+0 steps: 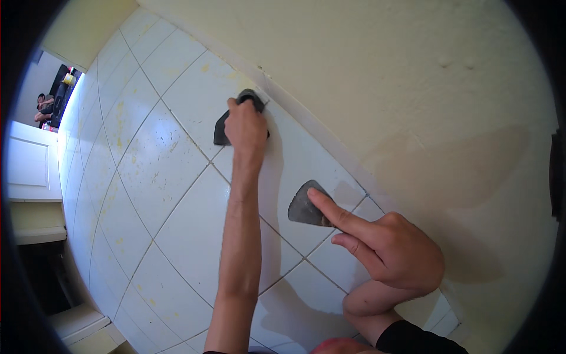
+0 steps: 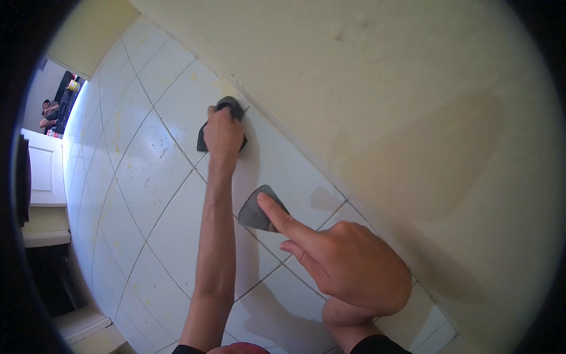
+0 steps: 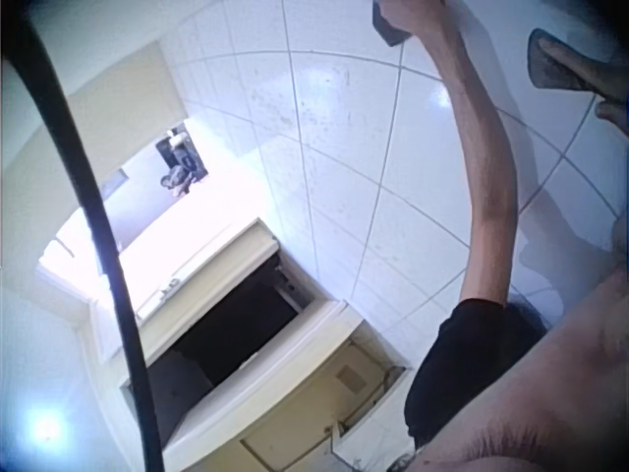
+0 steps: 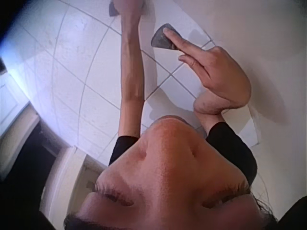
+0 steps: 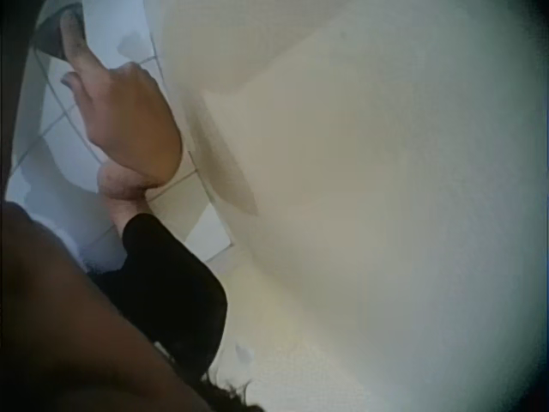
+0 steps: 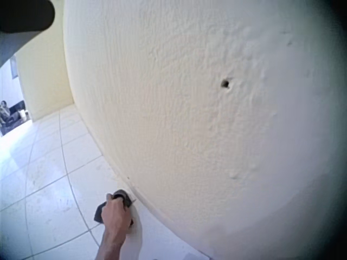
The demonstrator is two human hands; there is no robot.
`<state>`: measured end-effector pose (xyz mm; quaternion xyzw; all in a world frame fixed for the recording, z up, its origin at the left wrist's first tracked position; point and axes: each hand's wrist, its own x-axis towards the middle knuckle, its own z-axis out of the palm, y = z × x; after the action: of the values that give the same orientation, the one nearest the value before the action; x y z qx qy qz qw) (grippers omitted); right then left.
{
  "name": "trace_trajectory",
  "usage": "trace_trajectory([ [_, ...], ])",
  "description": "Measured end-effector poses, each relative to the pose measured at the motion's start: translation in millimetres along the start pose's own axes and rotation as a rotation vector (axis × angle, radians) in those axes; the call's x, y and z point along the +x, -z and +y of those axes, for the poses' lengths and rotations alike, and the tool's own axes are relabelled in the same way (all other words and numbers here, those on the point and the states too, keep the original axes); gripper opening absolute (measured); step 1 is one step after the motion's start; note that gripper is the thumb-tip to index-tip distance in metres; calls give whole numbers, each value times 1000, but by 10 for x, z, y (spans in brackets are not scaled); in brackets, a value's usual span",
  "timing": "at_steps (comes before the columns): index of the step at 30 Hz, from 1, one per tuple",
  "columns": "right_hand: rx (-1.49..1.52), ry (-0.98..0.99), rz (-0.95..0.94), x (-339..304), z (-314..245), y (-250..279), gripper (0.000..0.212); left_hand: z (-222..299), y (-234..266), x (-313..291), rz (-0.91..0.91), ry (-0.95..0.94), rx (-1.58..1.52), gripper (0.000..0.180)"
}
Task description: The person cleans wall tiles using a scraper to remove debris and a cloth to wipe the surface.
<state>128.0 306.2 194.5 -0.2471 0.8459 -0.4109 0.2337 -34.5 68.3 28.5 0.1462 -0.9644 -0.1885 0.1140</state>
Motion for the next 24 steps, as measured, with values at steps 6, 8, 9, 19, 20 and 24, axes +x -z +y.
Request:
trace_trajectory([
  [6, 16, 33, -17, -62, 82, 43, 68, 45, 403, -566, -127, -301, -345, 24],
  [8, 57, 75, -22, 15, 77, -41, 67, -106, 385, -841, -394, -494, -221, 24],
  [9, 55, 90, -18, 32, 63, -54, 67, -93, 271, -958, -453, -430, -129, 20],
  [19, 24, 104, 21, 36, 64, -8, 67, -105, -92, -84, 43, -131, 15, 15],
  [20, 39, 121, 18, 49, 53, -29, 67, -230, -8, 2, 50, -37, 31, 16],
  [24, 9, 95, -1, 45, 43, -4, 67, -65, 204, -457, 189, -145, -87, 18],
])
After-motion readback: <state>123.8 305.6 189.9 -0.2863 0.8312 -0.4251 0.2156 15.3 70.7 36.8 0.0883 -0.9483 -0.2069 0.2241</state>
